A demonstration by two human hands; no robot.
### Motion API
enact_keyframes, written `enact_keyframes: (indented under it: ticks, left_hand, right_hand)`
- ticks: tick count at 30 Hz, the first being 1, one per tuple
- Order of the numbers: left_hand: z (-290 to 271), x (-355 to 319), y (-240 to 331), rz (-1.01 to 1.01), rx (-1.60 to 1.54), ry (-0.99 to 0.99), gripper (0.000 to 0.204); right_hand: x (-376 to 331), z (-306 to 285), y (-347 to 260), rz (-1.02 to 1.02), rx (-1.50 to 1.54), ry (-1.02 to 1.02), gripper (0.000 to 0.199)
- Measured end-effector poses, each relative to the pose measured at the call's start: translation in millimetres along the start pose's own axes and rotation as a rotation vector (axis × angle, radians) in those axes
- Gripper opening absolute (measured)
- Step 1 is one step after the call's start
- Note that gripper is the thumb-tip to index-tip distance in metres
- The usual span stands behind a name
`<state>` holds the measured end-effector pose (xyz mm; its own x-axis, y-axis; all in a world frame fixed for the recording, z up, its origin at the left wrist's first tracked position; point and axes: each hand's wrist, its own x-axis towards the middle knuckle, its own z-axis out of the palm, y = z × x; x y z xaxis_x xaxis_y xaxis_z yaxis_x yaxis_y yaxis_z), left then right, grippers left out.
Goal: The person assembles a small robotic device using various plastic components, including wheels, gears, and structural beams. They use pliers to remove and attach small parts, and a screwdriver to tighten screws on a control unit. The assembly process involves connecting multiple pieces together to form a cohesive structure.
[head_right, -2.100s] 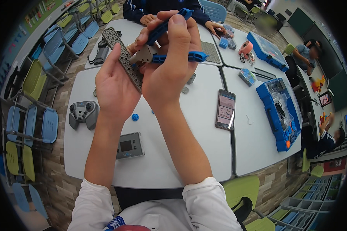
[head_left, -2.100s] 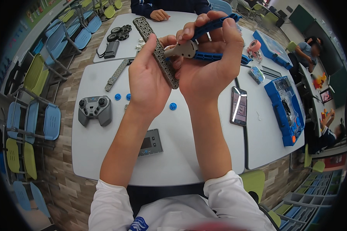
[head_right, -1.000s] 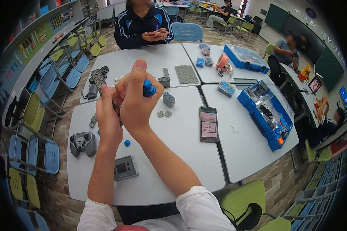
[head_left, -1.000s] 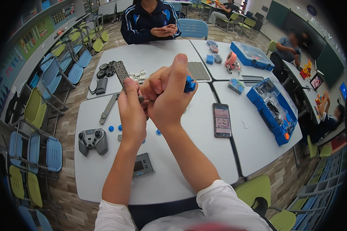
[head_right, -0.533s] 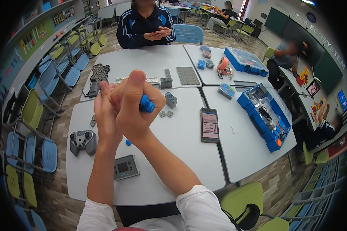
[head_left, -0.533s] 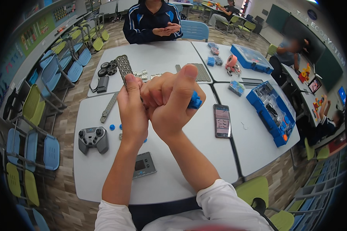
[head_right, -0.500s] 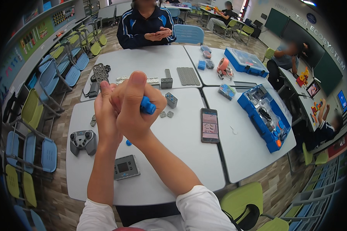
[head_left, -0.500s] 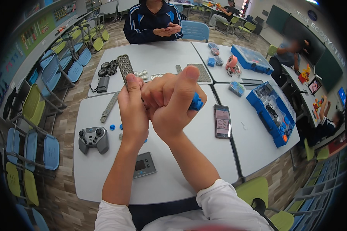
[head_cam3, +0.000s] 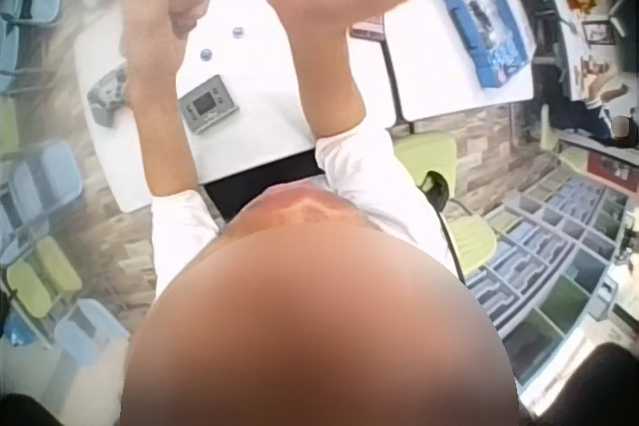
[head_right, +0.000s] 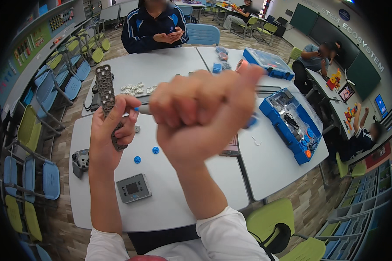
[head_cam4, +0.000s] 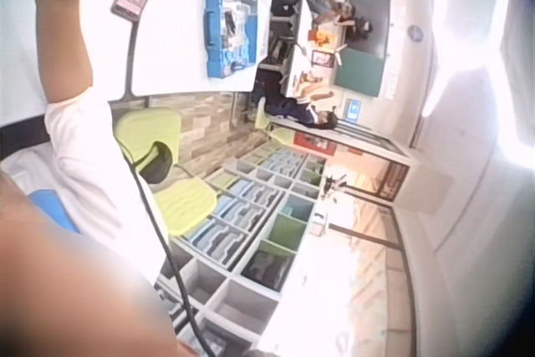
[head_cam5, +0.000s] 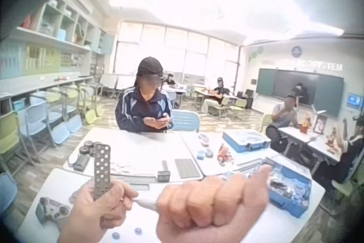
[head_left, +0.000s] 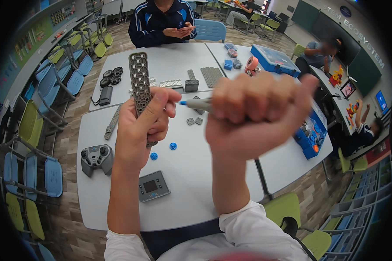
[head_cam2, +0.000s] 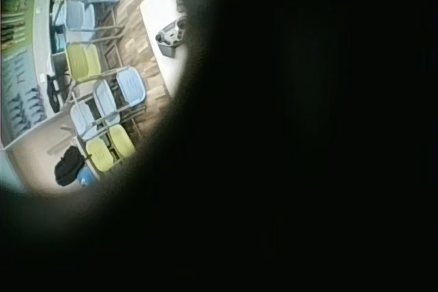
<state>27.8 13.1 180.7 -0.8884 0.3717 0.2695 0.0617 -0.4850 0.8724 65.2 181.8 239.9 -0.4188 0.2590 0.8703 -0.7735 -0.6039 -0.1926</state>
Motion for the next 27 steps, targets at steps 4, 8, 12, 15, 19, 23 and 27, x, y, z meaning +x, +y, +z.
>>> enact_keyframes:
  ticks: [4, 8, 12, 15, 19, 23, 27]
  left_hand:
    - [8, 1, 6, 0.013, 0.042, 0.020, 0.025]
    - [1, 3, 5, -0.036, 0.141, 0.045, 0.026]
    - [-1, 5, 5, -0.044, 0.182, 0.117, 0.031]
    - [-10, 10, 13, -0.051, 0.282, 0.102, 0.037]
    - [-28, 9, 20, 0.025, 0.660, 0.118, 0.037]
    - [-35, 5, 20, 0.035, 0.818, 0.087, 0.032]
    - [-38, 7, 21, 0.074, 0.785, 0.015, 0.032]
  right_hand:
    - [-9, 10, 26, 0.112, -0.066, 0.483, 0.056]
    - [-12, 2, 32, 0.186, -0.065, 0.421, 0.048]
    - [-5, -9, 38, 0.243, -0.041, 0.191, 0.019]
    - [3, -16, 33, 0.230, 0.002, 0.058, 0.027]
    - [3, -20, 28, 0.387, -0.682, -0.111, 0.048]
    - [-6, -18, 46, 0.567, -0.896, -0.226, 0.036]
    - [-9, -18, 67, 0.711, -0.786, -0.077, 0.027]
